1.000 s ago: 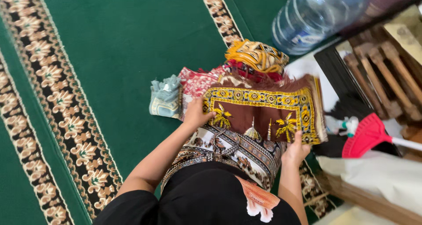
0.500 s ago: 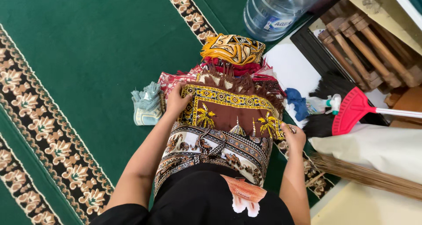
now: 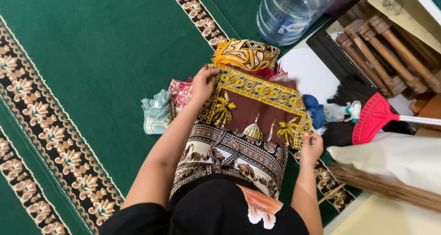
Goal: The person folds multiple patterned mats by hand and places them one by one onto a wooden shelf.
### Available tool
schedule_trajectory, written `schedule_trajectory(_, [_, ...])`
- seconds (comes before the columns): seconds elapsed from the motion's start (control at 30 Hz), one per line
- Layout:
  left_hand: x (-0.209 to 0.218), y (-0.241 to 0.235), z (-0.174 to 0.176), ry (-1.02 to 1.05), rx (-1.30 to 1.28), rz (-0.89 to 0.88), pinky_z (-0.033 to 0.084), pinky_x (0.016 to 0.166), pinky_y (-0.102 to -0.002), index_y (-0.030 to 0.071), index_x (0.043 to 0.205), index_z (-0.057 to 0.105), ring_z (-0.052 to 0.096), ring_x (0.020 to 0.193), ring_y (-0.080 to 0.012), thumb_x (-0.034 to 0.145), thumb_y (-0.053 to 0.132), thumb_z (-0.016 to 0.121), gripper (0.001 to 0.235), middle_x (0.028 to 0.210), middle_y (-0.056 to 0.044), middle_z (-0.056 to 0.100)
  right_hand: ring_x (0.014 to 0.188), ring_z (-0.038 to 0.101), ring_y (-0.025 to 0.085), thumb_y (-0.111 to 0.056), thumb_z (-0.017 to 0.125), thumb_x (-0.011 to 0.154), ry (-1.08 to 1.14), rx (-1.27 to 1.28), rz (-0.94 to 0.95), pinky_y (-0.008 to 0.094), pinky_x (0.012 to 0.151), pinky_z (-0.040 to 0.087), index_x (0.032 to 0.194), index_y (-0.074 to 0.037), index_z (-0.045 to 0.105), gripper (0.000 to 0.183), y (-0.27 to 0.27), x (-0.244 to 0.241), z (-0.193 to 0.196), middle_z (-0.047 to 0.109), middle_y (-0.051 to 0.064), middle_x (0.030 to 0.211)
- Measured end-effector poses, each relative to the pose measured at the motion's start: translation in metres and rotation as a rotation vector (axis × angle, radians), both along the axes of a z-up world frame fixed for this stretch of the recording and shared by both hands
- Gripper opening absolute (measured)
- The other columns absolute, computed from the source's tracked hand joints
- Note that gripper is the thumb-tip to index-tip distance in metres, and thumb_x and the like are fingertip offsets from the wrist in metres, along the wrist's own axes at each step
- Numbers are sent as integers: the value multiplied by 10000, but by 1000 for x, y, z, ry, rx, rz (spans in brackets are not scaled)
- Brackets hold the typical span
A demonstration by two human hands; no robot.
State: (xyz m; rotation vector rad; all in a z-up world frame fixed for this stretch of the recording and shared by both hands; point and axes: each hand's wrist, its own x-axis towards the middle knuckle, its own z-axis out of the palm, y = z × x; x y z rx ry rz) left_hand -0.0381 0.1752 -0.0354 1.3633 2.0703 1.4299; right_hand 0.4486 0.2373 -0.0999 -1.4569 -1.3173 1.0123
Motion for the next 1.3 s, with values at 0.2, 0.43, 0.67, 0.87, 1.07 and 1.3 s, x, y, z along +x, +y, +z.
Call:
schedule_trajectory(0.2, [8,-18,-66,172,-330,43,493,978,-473,63,1063,758,624,1120,-413,801,67,742,262,1275,-233,650,814,637,155,-221,860,859,-126,-315,-89,318,705,531,1190,-4,565,493,-13,-9,-6,671,117,983])
schedule_trajectory(0.43, [107,-17,36,418,-660,-375,454,1190,-489,76,1334,611,546,1385,-327,1003,292,659,398,1452,-151,590,619,507,183,-581,750,879,-13,-1099,-189,318,515,409,1195,-108,619,584,-9,15,-3,576,52,876])
schedule_trajectory(0.67, [177,-40,65,596,-944,-950,35,1190,-694,350,1638,76,22,1568,-334,991,663,330,763,1712,-93,36,853,626,183,-203,773,806,516,-641,-232,338,617,482,1308,-204,571,540,-1,-8,40,637,17,1177])
schedule_trajectory(0.87, [154,-34,-7,-42,-680,-950,180,1245,-603,213,1625,239,225,1549,-337,1056,721,278,764,1686,-142,238,1183,623,197,-3,750,829,356,-29,134,337,1035,513,1404,-84,472,643,6,-127,148,603,97,1322])
schedule_trajectory(1.07, [36,-63,33,-1439,-268,-238,531,1001,-530,150,1473,455,631,1233,-309,967,631,365,704,1440,-120,581,1230,608,285,17,738,831,-98,468,607,378,1076,505,1192,-42,565,405,-40,-278,194,577,133,1328])
schedule_trajectory(1.3, [-22,-68,-14,-1054,-494,-144,558,873,-439,-25,1310,616,675,1000,-297,920,429,721,608,1119,-173,704,1177,561,366,-201,816,787,-469,319,1305,463,1008,456,1306,29,582,614,-101,-318,169,622,195,1203])
